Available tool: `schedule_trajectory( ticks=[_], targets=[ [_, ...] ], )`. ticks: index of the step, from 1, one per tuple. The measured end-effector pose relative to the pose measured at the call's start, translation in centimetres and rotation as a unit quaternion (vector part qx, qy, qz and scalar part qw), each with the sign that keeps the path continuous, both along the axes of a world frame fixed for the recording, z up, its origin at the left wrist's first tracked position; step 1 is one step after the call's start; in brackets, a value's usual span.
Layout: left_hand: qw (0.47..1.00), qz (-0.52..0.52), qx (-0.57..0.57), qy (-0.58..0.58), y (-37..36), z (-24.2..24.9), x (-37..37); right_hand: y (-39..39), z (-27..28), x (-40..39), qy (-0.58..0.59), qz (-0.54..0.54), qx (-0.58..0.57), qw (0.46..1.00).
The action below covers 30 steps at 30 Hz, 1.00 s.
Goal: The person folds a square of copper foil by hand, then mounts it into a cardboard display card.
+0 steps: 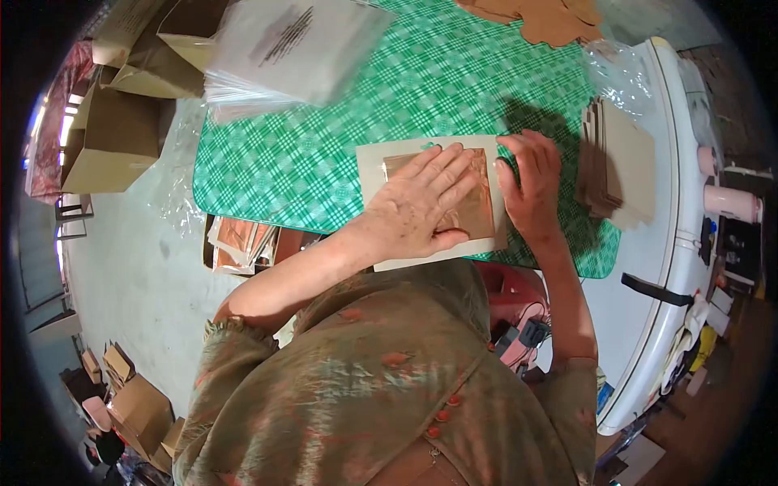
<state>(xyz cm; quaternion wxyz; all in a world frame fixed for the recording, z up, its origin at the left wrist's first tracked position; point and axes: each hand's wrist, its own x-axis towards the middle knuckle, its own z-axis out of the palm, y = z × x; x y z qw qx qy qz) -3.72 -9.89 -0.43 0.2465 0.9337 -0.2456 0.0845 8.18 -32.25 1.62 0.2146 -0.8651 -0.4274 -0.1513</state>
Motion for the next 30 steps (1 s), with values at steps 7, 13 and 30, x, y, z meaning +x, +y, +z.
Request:
schedule_trajectory(
  ticks=[7, 13, 30],
  targets=[
    [1.0, -0.006, 0.006, 0.009, 0.1, 0.4, 0.1, 1.3, -0.2, 1.2, 0.067, 0.002, -0.026, 0.997],
    [1.0, -0.008, 0.016, 0.025, 0.1, 1.0, 0.2, 2.1, -0.2, 3.1, 0.09, -0.009, -0.061, 0.994],
    [0.998, -0.006, 0.044, 0.038, -0.2, 0.5, -1.3, -7.0, 3.4, -14.4, 0.59, -0.042, -0.047, 0.805]
  ],
)
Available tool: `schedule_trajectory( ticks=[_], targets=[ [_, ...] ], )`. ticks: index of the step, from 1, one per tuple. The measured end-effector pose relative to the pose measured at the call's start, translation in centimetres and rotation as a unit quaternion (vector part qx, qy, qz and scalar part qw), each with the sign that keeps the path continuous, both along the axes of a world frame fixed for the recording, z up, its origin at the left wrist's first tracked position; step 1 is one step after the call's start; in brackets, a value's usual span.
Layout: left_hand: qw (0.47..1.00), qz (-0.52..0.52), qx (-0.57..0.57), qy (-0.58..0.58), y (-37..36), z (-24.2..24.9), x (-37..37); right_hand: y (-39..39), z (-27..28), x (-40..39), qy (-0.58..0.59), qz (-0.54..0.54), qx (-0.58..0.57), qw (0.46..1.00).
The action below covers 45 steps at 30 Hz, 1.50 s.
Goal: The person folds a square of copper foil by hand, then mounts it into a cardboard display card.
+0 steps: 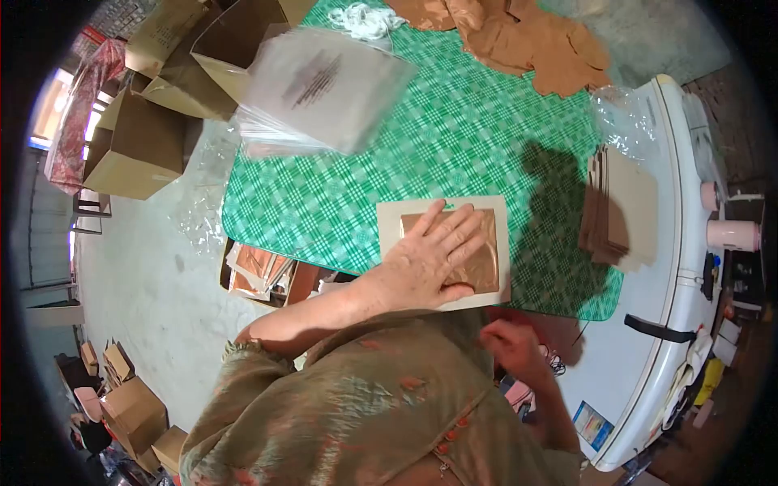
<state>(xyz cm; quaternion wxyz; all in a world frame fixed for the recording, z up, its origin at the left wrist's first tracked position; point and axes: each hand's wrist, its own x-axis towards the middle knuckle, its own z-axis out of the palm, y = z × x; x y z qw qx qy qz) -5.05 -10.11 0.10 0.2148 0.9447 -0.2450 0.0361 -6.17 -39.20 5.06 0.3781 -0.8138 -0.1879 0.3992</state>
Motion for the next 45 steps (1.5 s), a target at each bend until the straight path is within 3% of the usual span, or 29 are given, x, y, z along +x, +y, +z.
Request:
schedule_trajectory(
  ticks=[3, 6, 9, 10, 13, 15, 19, 21, 22, 25, 28, 29, 30, 32, 33, 34, 35, 36, 38, 39, 40, 41, 43, 45],
  targets=[
    [1.0, 0.004, -0.001, 0.007, -0.5, 0.2, -0.6, 0.1, -6.2, -3.5, -0.044, -0.07, 0.099, 0.992],
    [1.0, 0.015, -0.025, 0.006, -1.0, -0.4, -1.3, 1.6, -7.0, -4.1, 0.042, -0.148, 0.132, 0.979],
    [0.999, 0.017, -0.037, 0.015, -1.0, -0.8, -1.5, 4.4, -5.1, -3.4, -0.03, -0.172, 0.13, 0.976],
    [0.999, 0.018, -0.021, 0.024, -1.1, -1.1, -1.5, 5.6, -6.4, -4.4, -0.12, -0.253, 0.213, 0.936],
    [0.999, 0.022, -0.022, 0.028, -1.2, -1.3, -1.5, 7.2, -5.3, -2.9, -0.113, -0.222, 0.252, 0.935],
    [0.998, 0.025, -0.032, 0.042, -1.2, -1.2, -1.4, 6.7, -6.2, -2.6, -0.136, -0.147, 0.167, 0.965],
    [0.998, 0.034, -0.03, 0.053, -1.0, -1.3, -1.6, 8.6, -6.0, -2.6, -0.063, -0.219, 0.211, 0.951],
    [0.998, 0.04, -0.022, 0.041, -0.9, -1.2, -1.4, 8.9, -7.7, -2.7, -0.06, -0.275, 0.307, 0.909],
    [0.998, 0.044, -0.018, 0.029, -1.0, -1.1, -1.5, 8.0, -7.4, -2.7, -0.065, -0.217, 0.251, 0.941],
    [0.999, 0.049, -0.019, 0.009, -1.1, -1.0, -1.7, 9.2, -6.3, -2.5, 0.059, -0.314, 0.303, 0.898],
    [0.998, 0.046, -0.023, 0.027, -1.1, -1.4, -1.5, 11.4, -5.0, -2.5, 0.092, -0.378, 0.422, 0.819],
    [0.998, 0.042, -0.023, 0.038, -1.0, -1.5, -1.4, 10.7, -5.3, -2.3, -0.1, -0.277, 0.341, 0.893],
    [0.995, 0.044, -0.084, 0.03, -0.7, -1.1, -1.3, 9.5, -5.4, -2.1, -0.286, -0.161, 0.241, 0.913],
    [0.978, 0.042, -0.204, 0.014, 0.3, -0.1, -1.0, 8.7, -6.0, -2.2, -0.287, -0.157, 0.189, 0.926],
    [0.975, 0.056, -0.217, -0.016, 1.1, 0.5, -0.5, 9.0, -5.9, -2.4, -0.103, -0.269, 0.242, 0.927],
    [0.97, 0.07, -0.229, -0.046, 2.2, 1.2, 0.2, 9.3, -5.6, -2.5, -0.006, -0.322, 0.264, 0.909],
    [0.964, 0.084, -0.242, -0.076, 3.6, 2.0, 1.2, 9.5, -5.4, -2.5, 0.084, -0.382, 0.284, 0.875],
    [0.952, 0.099, -0.262, -0.12, 5.5, 3.5, 2.6, 9.8, -4.9, -2.6, 0.082, -0.398, 0.284, 0.869],
    [0.938, 0.24, -0.206, -0.144, 9.4, 3.5, 4.6, 8.9, -5.3, -2.9, -0.074, -0.322, 0.247, 0.911],
    [0.925, 0.277, -0.221, -0.14, 12.0, 2.9, 6.2, 7.7, -6.5, -3.2, -0.225, -0.219, 0.203, 0.927],
    [0.904, 0.359, -0.191, -0.131, 13.4, 2.4, 7.3, 7.0, -7.7, -3.0, -0.319, -0.156, 0.177, 0.918],
    [0.906, 0.37, -0.156, -0.133, 15.3, 1.6, 8.4, 6.6, -8.6, -2.7, -0.414, -0.102, 0.152, 0.892],
    [0.907, 0.391, -0.086, -0.132, 18.2, 0.3, 9.9, 6.7, -9.4, -1.9, -0.498, -0.09, 0.149, 0.849],
    [0.905, 0.394, -0.071, -0.147, 18.7, -0.4, 10.2, 6.8, -9.0, -2.0, -0.486, -0.096, 0.162, 0.853]
  ],
)
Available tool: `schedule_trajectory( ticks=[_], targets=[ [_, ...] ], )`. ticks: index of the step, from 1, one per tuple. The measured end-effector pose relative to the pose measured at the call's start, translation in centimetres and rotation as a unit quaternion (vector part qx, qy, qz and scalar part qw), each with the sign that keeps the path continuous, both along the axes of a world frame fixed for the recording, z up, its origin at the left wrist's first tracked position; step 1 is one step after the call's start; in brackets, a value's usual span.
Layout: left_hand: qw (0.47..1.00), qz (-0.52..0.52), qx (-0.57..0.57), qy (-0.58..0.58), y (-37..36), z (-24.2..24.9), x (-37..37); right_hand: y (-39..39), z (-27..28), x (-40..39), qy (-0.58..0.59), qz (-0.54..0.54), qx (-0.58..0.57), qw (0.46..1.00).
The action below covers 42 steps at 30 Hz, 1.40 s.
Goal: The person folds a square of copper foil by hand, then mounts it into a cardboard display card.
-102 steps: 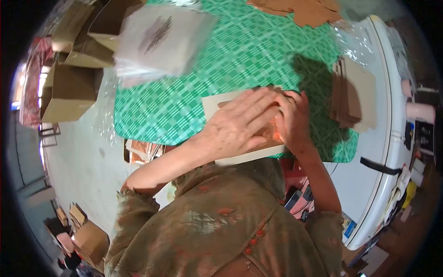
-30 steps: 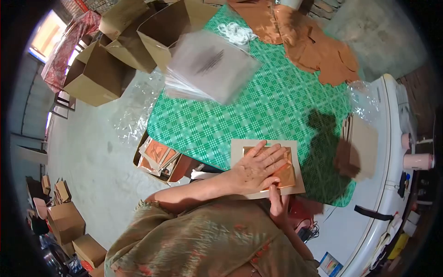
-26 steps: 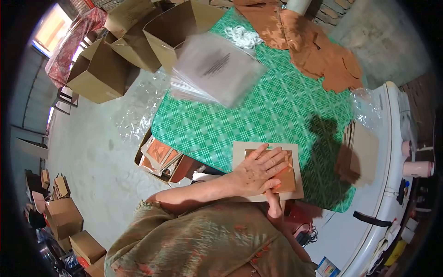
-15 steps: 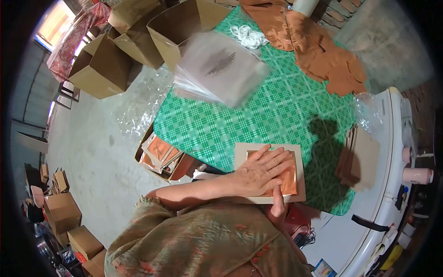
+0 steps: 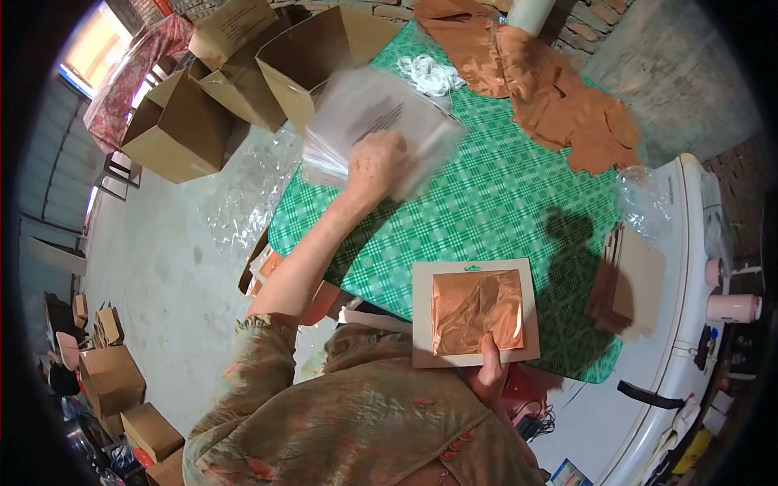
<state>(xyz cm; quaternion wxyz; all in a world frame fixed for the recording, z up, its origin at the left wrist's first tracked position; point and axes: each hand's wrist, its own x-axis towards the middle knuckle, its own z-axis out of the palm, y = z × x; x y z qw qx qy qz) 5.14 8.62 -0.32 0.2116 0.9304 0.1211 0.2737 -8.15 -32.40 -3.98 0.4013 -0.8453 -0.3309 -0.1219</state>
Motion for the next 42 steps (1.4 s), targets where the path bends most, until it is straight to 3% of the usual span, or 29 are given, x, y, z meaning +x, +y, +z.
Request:
schedule_trajectory(
  ticks=[6, 10, 11, 14, 19, 25, 31, 34, 37, 40, 42],
  targets=[
    [0.999, 0.011, -0.038, 0.018, 0.2, 0.0, 0.5, -0.3, 0.7, 0.5, 0.056, 0.01, 0.006, 0.998],
    [0.998, 0.01, -0.067, 0.019, 0.2, 0.3, 0.6, -1.0, 0.4, 1.3, 0.0, 0.028, -0.018, 0.999],
    [0.999, 0.009, -0.052, 0.011, 0.3, 0.0, 0.7, -0.6, 0.2, 1.1, 0.114, -0.005, 0.081, 0.99],
    [1.0, 0.013, -0.006, -0.009, 0.7, -1.6, 1.2, 0.6, -0.2, 0.4, 0.356, -0.062, 0.29, 0.886],
    [0.998, 0.006, 0.061, -0.027, -1.1, 0.6, 0.1, 2.1, 3.7, 0.9, 0.495, -0.078, 0.38, 0.777],
    [0.996, 0.02, 0.09, -0.021, -0.9, -0.6, 0.7, 2.6, 5.1, 1.2, 0.528, -0.068, 0.407, 0.742],
    [0.997, 0.013, 0.051, -0.059, 0.1, -1.6, 0.8, 2.3, 4.6, 1.6, 0.517, -0.071, 0.357, 0.775],
    [0.998, 0.01, 0.005, -0.056, 0.3, -1.2, 0.6, 2.6, 4.8, 1.5, 0.554, -0.074, 0.411, 0.72],
    [0.995, -0.038, 0.032, -0.088, 0.9, -0.7, 0.4, 2.5, 5.0, 1.5, 0.537, -0.064, 0.401, 0.74],
    [0.991, -0.013, 0.117, -0.059, -0.5, 0.3, 0.2, 2.4, 5.4, 1.5, 0.535, -0.095, 0.448, 0.71],
    [0.982, -0.064, 0.17, -0.05, -2.2, 1.5, -0.3, 0.0, 1.7, 1.9, 0.416, -0.102, 0.34, 0.837]
  ],
)
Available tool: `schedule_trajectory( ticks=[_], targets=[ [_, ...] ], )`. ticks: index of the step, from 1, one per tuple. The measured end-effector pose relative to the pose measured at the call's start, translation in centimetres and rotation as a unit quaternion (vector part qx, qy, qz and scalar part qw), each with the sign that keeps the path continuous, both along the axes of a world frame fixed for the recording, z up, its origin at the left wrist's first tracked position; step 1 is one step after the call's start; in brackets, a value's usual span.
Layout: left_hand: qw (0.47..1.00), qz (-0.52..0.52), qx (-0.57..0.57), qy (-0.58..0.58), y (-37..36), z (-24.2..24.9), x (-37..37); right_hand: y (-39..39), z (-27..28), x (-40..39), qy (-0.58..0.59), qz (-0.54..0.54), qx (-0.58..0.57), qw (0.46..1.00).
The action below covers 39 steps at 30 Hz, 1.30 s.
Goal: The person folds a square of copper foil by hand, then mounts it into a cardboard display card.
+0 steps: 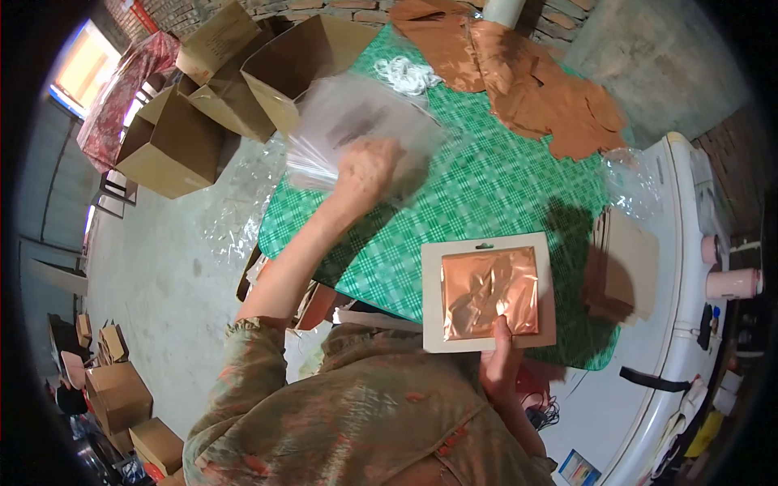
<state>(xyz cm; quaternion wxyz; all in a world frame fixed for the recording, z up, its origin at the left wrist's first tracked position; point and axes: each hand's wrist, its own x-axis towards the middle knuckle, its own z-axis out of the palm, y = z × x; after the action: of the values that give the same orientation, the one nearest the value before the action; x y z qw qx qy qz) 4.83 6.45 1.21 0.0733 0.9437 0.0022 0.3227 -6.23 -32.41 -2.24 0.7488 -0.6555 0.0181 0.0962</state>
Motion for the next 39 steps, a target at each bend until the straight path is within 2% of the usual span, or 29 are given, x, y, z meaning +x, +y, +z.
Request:
schedule_trajectory(
  ticks=[2, 3, 5, 7, 10, 11, 14, 15, 17, 18, 19, 22, 23, 25, 26, 28, 29, 31, 32, 34, 35, 37, 38, 39],
  targets=[
    [0.998, -0.047, 0.042, 0.014, -2.3, 1.5, -0.4, -1.4, -1.1, -0.3, -0.033, -0.024, -0.044, 0.998],
    [0.996, -0.07, 0.057, 0.021, -3.7, 2.5, -0.6, -1.7, -0.7, -0.4, 0.002, -0.053, -0.013, 0.998],
    [0.99, -0.123, 0.066, 0.005, -6.0, 1.9, -0.3, -3.1, 0.8, -0.1, -0.069, -0.021, -0.171, 0.983],
    [0.986, -0.159, 0.048, 0.022, -7.9, 1.0, 0.0, -4.8, 1.6, 0.1, -0.156, 0.005, -0.329, 0.931],
    [0.979, -0.203, 0.007, 0.03, -10.6, 0.2, 0.2, -5.0, 3.1, 0.3, -0.098, -0.017, -0.281, 0.954],
    [0.976, -0.214, -0.008, 0.031, -11.4, -0.1, 0.1, -4.1, 3.3, 0.5, -0.022, -0.075, -0.128, 0.989],
    [0.969, -0.238, -0.057, 0.034, -12.8, -1.0, -0.1, -4.8, 1.5, 0.2, 0.033, -0.111, -0.001, 0.993],
    [0.966, -0.247, -0.066, 0.037, -13.1, -0.9, -0.3, -4.8, 1.3, 0.4, 0.024, -0.113, -0.029, 0.993],
    [0.961, -0.26, -0.082, 0.04, -13.3, -0.3, -0.7, -5.4, 0.5, 1.1, -0.055, -0.087, -0.163, 0.981],
    [0.96, -0.265, -0.08, 0.046, -13.3, -0.4, -0.9, -5.7, 0.2, 1.4, -0.094, -0.082, -0.229, 0.965],
    [0.958, -0.27, -0.078, 0.052, -13.2, -0.5, -1.1, -6.1, 0.2, 1.6, -0.168, -0.06, -0.348, 0.92],
    [0.956, -0.281, -0.063, 0.064, -13.2, 0.0, -1.5, -6.1, 0.3, 1.8, -0.219, -0.039, -0.424, 0.878],
    [0.955, -0.284, -0.056, 0.065, -13.2, 0.2, -1.6, -6.8, -0.7, 2.0, -0.233, -0.044, -0.425, 0.873],
    [0.95, -0.303, -0.047, 0.066, -13.0, -0.8, -1.4, -6.4, -1.0, 2.3, -0.193, -0.082, -0.315, 0.925],
    [0.947, -0.313, -0.042, 0.066, -12.9, -1.2, -1.3, -5.5, -1.4, 2.3, -0.135, -0.113, -0.198, 0.964],
    [0.946, -0.314, -0.022, 0.077, -12.7, -0.9, -1.7, -5.1, -1.3, 2.4, -0.167, -0.121, -0.195, 0.959],
    [0.946, -0.314, -0.012, 0.082, -12.7, -0.7, -1.9, -5.5, -1.1, 2.5, -0.258, -0.096, -0.307, 0.911],
    [0.943, -0.319, -0.004, 0.089, -12.8, 0.0, -2.1, -6.0, -1.1, 2.8, -0.347, -0.068, -0.423, 0.834],
    [0.942, -0.322, -0.001, 0.092, -12.8, 0.4, -2.2, -6.1, -1.1, 2.9, -0.352, -0.067, -0.434, 0.827],
    [0.944, -0.309, 0.006, 0.116, -13.0, 0.9, -2.4, -5.6, -1.0, 3.2, -0.26, -0.091, -0.322, 0.906],
    [0.945, -0.302, 0.009, 0.128, -13.1, 1.0, -2.5, -5.1, -0.8, 3.4, -0.154, -0.113, -0.189, 0.963],
    [0.943, -0.307, 0.01, 0.124, -13.4, 0.7, -2.4, -5.0, -0.7, 3.5, -0.138, -0.113, -0.179, 0.968],
    [0.943, -0.31, 0.01, 0.122, -13.5, 0.5, -2.4, -5.5, -0.8, 3.6, -0.23, -0.09, -0.304, 0.92],
    [0.942, -0.311, 0.005, 0.126, -13.7, 0.4, -2.3, -5.4, -0.5, 3.6, -0.235, -0.096, -0.313, 0.915]
  ],
)
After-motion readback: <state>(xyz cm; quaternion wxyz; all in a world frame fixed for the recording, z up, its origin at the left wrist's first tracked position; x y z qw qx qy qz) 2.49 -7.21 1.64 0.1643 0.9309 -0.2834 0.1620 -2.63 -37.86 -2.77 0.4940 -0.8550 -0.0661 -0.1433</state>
